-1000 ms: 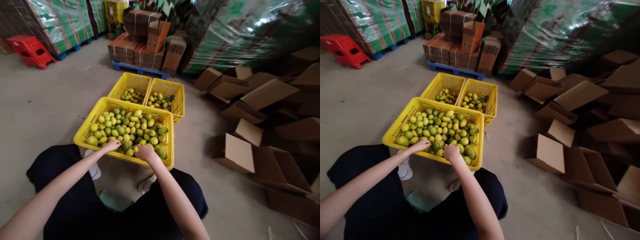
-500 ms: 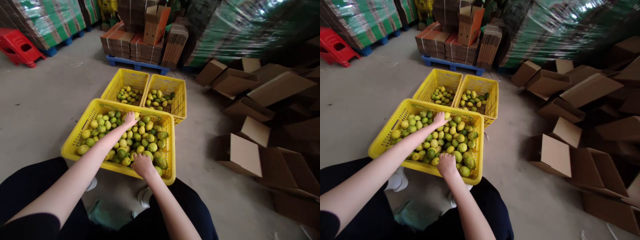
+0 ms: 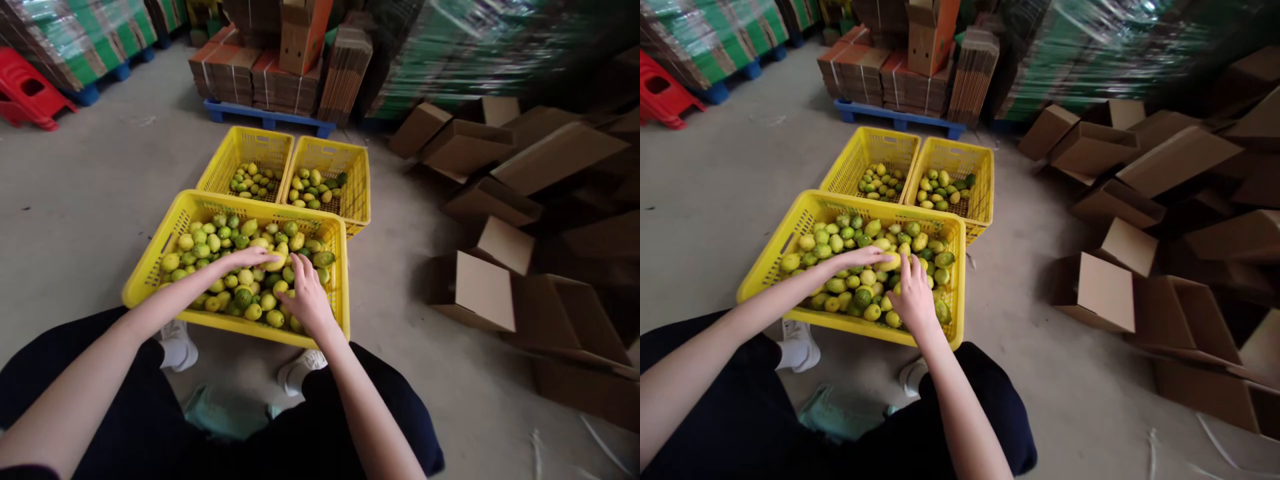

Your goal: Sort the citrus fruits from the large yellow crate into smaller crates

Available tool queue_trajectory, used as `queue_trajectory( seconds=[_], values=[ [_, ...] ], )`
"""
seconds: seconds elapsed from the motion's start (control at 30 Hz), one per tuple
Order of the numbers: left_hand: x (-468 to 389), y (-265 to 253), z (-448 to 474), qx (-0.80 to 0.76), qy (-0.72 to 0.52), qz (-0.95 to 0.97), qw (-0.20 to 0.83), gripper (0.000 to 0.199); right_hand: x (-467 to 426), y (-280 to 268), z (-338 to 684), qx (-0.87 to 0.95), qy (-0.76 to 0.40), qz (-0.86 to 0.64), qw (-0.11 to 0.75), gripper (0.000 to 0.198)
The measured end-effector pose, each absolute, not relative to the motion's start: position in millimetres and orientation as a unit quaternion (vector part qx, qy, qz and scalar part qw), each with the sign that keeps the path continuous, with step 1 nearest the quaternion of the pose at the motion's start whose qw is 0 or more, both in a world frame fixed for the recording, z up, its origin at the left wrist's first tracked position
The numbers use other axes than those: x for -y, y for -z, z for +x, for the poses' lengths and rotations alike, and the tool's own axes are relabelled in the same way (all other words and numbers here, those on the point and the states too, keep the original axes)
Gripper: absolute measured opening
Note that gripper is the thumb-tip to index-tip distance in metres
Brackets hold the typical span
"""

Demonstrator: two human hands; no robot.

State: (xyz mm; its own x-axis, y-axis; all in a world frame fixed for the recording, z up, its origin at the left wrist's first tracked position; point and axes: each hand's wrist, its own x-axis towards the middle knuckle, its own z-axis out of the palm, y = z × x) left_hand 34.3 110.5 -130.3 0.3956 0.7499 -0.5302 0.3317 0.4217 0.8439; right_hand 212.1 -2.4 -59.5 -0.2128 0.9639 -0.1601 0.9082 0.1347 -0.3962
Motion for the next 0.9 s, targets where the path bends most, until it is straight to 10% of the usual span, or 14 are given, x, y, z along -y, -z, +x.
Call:
queue_trajectory(
  seconds=[0.23,0.9],
  values=[
    [-14.3,125.6,37.0,-0.521,-0.11,0.546,0.647,0.032,14.0,54.1,198.2,0.776,-0.266,-0.57,-0.045,0.039],
    [-79.0,235.4,80.8,-0.667,-0.01,0.693,0.275,0.042,14.5,56.6,217.9,0.715,-0.243,-0.64,-0.142,0.03]
  ],
)
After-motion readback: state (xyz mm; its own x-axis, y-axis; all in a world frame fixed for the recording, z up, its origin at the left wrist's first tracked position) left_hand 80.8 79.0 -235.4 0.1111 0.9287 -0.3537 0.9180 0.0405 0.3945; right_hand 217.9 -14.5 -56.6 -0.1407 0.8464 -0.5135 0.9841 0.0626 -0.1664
